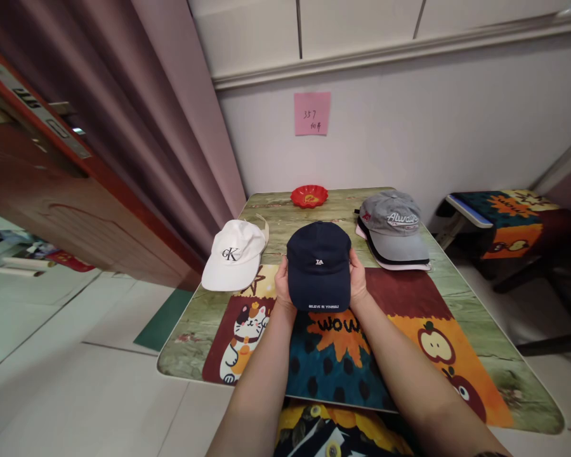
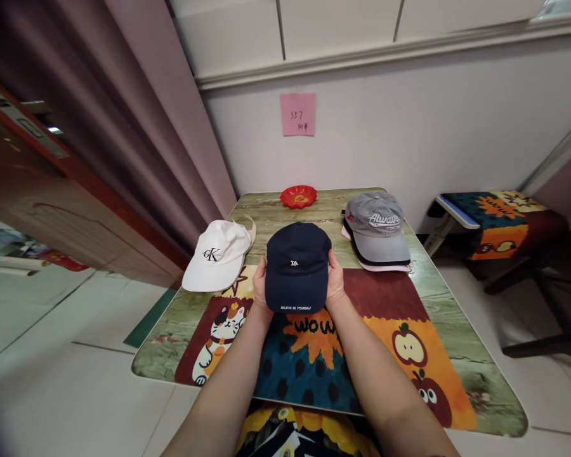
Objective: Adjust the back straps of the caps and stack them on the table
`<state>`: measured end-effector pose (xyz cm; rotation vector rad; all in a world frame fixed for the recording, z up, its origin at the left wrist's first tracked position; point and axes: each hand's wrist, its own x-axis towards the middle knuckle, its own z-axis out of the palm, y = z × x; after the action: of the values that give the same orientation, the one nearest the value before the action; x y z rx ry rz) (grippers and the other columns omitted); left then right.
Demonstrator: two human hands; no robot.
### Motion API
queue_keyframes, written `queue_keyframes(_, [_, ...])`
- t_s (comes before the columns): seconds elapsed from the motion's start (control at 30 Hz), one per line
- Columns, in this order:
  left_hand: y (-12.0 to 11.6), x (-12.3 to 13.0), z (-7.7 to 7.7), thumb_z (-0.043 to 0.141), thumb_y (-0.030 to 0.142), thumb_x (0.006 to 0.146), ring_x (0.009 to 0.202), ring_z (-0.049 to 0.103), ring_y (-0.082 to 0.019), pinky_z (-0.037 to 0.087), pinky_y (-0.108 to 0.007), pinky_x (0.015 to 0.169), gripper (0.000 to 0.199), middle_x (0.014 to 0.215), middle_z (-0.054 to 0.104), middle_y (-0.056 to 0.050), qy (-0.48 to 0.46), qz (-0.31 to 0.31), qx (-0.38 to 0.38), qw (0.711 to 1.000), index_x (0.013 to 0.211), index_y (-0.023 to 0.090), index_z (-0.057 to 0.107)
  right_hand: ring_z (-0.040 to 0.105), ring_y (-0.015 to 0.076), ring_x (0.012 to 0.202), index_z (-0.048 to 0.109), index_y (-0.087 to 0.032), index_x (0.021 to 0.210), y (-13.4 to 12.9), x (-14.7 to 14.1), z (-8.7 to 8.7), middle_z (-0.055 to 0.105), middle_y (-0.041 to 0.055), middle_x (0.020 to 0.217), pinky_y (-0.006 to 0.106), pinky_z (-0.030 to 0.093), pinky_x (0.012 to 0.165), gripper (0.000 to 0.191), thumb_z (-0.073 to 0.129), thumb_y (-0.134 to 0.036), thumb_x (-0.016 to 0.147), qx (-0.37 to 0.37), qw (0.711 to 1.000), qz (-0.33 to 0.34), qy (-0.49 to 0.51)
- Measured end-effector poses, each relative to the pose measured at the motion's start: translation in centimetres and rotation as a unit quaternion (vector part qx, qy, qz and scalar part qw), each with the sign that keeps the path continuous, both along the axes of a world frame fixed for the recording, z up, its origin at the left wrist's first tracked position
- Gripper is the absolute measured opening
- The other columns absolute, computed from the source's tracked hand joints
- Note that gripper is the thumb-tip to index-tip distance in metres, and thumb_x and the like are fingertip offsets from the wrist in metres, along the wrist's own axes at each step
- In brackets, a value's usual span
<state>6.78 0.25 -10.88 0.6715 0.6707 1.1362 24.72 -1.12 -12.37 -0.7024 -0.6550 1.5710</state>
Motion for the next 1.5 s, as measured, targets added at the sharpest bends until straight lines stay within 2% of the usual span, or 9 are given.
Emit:
queue_keyframes(0.17, [0.1,-0.4,-0.6,0.049,0.071,0.086,0.127,0.063,-0.033,0.050,-0.054,0.105,0.063,0.122,0.075,-0.009,0.010,0.055,0.034,0.998,0.122,0.025,0.073,0.058,0.0341,0.132,0.070,-0.028,0.123,0.1,0.3,-0.2,0.075,0.0095,0.121,0.062,0.042,0.111,0.072,0.037,-0.081,0.086,0.010,0.999,-0.051,0.002])
queue_keyframes(0.3, [0.2,-0.7,-0.9,0.056,0.065,0.084,0.129,0.062,-0.033,0.050,-0.051,0.107,0.055,0.122,0.075,-0.008,0.001,0.078,0.035,0.996,0.116,0.024,0.075,0.060,0.0331,0.130,0.069,-0.027,0.122,0.2,0.3,-0.3,0.075,0.0089,0.121,0.060,0.043,0.112,0.058,0.046,-0.069,0.089,-0.007,0.999,-0.047,0.003])
queue_keyframes(0.53, [-0.2,-0.7,0.3,0.045,0.045,0.097,0.139,0.054,-0.027,0.038,-0.045,0.120,0.045,0.124,0.075,-0.005,-0.159,0.098,-0.062,0.980,0.121,0.020,0.074,0.061,0.0265,0.130,0.069,-0.026,0.119,0.4,-0.1,-0.1,0.075,0.0058,0.123,0.055,0.040,0.117,0.040,0.043,-0.048,0.097,-0.020,0.993,-0.011,0.118])
queue_keyframes(0.77, [-0.8,-1.2,1.6,0.033,0.064,0.099,0.139,0.053,-0.031,0.032,-0.052,0.122,0.066,0.131,0.072,-0.010,-0.215,0.045,-0.078,0.973,0.133,0.018,0.067,0.066,0.0231,0.124,0.069,-0.023,0.120,0.1,-0.1,0.2,0.078,0.0047,0.114,0.051,0.041,0.118,0.036,0.041,-0.034,0.101,-0.047,0.976,0.005,0.212])
queue_keyframes(0.93, [-0.7,-0.9,1.4,0.042,0.069,0.095,0.138,0.054,-0.034,0.035,-0.054,0.121,0.070,0.136,0.068,-0.011,-0.168,-0.057,-0.097,0.979,0.141,0.019,0.061,0.074,0.0237,0.108,0.073,-0.020,0.108,0.2,0.1,0.0,0.081,0.0053,0.103,0.048,0.047,0.113,0.031,0.046,-0.033,0.099,-0.098,0.973,0.031,0.208])
queue_keyframes(1.07, [-0.2,-1.0,1.3,0.045,0.074,0.092,0.132,0.059,-0.034,0.041,-0.053,0.117,0.074,0.129,0.072,-0.012,-0.125,-0.076,-0.085,0.986,0.138,0.019,0.063,0.076,0.0246,0.098,0.073,-0.019,0.107,0.7,0.8,-0.3,0.081,0.0042,0.095,0.049,0.052,0.108,0.028,0.053,-0.031,0.092,-0.108,0.974,0.006,0.198])
queue_keyframes(1.17, [0.3,-1.6,1.2,0.056,0.063,0.092,0.126,0.064,-0.033,0.046,-0.050,0.112,0.057,0.120,0.076,-0.012,-0.097,-0.081,-0.079,0.989,0.123,0.017,0.069,0.076,0.0281,0.100,0.074,-0.018,0.099,1.1,1.3,-0.5,0.081,0.0043,0.088,0.052,0.053,0.105,0.027,0.058,-0.025,0.078,-0.082,0.978,-0.036,0.187])
queue_keyframes(1.3, [0.7,-2.5,0.6,0.071,0.025,0.077,0.115,0.070,-0.030,0.051,-0.045,0.106,0.024,0.104,0.079,-0.010,-0.072,-0.040,-0.068,0.994,0.098,0.014,0.072,0.075,0.0276,0.100,0.072,-0.022,0.091,1.1,1.4,-0.6,0.080,0.0005,0.086,0.051,0.054,0.104,0.027,0.060,-0.018,0.067,-0.032,0.984,-0.096,0.147])
queue_keyframes(1.5, [0.6,-2.4,0.5,0.072,0.009,0.060,0.113,0.070,-0.025,0.051,-0.035,0.101,0.039,0.107,0.078,-0.005,0.015,0.074,0.013,0.997,0.098,0.018,0.072,0.073,0.0187,0.102,0.071,-0.026,0.098,1.0,0.6,0.3,0.079,-0.0040,0.102,0.038,0.053,0.104,0.033,0.067,-0.015,0.068,0.055,0.982,-0.171,0.055])
